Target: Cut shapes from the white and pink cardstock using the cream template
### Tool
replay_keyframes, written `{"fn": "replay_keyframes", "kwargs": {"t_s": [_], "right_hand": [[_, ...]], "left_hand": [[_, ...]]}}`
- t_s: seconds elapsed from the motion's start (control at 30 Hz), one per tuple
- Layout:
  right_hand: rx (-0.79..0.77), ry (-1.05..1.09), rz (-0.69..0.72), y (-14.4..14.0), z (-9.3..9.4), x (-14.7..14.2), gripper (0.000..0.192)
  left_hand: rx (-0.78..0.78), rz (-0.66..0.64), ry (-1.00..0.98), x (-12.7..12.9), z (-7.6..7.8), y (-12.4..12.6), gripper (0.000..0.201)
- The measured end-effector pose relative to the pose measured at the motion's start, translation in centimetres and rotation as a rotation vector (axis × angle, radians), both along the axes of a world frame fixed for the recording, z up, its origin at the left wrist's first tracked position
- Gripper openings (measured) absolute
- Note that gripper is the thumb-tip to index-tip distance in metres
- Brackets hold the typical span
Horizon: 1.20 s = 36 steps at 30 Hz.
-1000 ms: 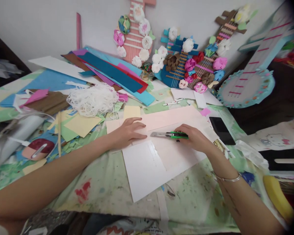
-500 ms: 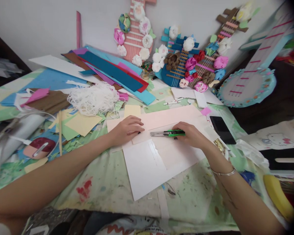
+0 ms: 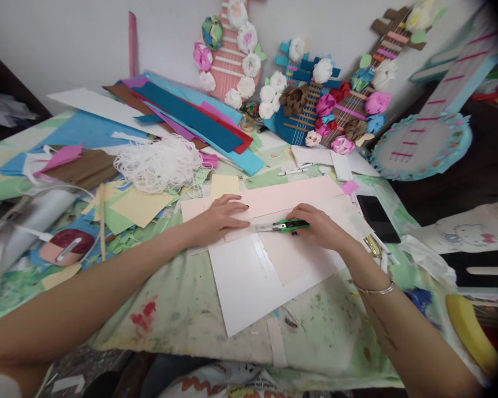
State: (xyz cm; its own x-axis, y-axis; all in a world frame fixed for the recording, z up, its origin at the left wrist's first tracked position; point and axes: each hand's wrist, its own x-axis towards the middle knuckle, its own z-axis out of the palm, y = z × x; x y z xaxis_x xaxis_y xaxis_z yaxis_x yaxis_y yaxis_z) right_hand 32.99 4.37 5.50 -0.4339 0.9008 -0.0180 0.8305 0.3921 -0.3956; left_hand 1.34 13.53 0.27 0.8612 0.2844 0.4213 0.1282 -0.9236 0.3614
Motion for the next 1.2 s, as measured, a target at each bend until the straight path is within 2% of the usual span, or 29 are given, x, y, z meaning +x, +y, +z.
{"fn": "replay_keyframes", "kwargs": {"t_s": [0.4,0.8,1.2], "right_hand": [[0.089,0.01,0.045,0.4,-0.3,0.0,0.043],[0.081,0.046,0.097,1.2,-0.8,-1.1,0.044],[0.15,0.039,0.106,0.3,-1.3,-0.7,0.043]], "left_hand": [[-0.016,0.02,-0.114,0.1,-0.6,0.0,0.03],[0.016,0.0,0.098,0.2,-0.3,0.2,0.049],[0.051,0.004,0.119,0.0,-0.6,0.4,0.045]]}}
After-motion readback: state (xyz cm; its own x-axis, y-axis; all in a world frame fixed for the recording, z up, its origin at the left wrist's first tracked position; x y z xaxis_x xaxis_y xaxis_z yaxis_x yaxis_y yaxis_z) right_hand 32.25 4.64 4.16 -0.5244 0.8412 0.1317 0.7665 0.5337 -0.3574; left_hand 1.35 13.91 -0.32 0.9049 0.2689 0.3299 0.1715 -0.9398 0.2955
